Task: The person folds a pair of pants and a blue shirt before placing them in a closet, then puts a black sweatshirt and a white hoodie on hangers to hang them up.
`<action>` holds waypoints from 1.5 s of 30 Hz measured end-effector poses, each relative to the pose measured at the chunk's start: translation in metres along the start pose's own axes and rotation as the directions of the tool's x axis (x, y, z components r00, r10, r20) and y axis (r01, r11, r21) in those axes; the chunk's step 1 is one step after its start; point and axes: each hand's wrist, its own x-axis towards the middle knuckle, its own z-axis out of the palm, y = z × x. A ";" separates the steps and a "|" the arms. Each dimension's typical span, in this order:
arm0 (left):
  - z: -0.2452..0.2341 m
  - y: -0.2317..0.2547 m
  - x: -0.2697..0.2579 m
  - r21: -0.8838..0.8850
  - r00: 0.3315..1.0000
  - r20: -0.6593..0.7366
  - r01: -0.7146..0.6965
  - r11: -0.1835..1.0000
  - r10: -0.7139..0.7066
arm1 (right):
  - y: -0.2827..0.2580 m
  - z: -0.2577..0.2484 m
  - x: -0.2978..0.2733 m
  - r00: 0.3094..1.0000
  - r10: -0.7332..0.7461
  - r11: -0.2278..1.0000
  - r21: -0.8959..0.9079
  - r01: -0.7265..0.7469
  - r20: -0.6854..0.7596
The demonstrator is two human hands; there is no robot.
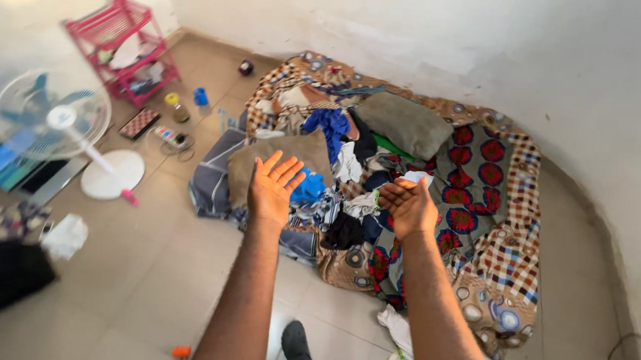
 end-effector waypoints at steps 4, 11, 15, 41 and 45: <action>0.002 -0.016 0.091 -0.026 0.998 0.024 0.066 0.998 -0.065 | -0.024 0.010 0.044 0.994 -0.080 0.994 -0.084 0.074 -0.076; 0.009 -0.047 0.208 0.012 0.986 0.039 0.159 0.987 -0.159 | -0.043 0.009 0.111 0.983 -0.124 0.984 -0.143 0.104 -0.135; -0.007 -0.071 0.268 -0.009 0.980 -0.039 0.194 0.981 -0.194 | -0.028 -0.016 0.169 0.976 -0.099 0.988 -0.132 0.074 -0.196; -0.342 -0.221 0.486 0.156 0.764 -0.460 0.571 0.806 -0.452 | 0.338 -0.136 0.440 0.685 0.201 0.937 -0.068 -0.344 -0.700; -0.397 -0.227 0.501 0.137 0.711 -0.492 0.633 0.762 -0.502 | 0.472 -0.129 0.485 0.715 0.252 0.870 -0.171 -0.463 -0.652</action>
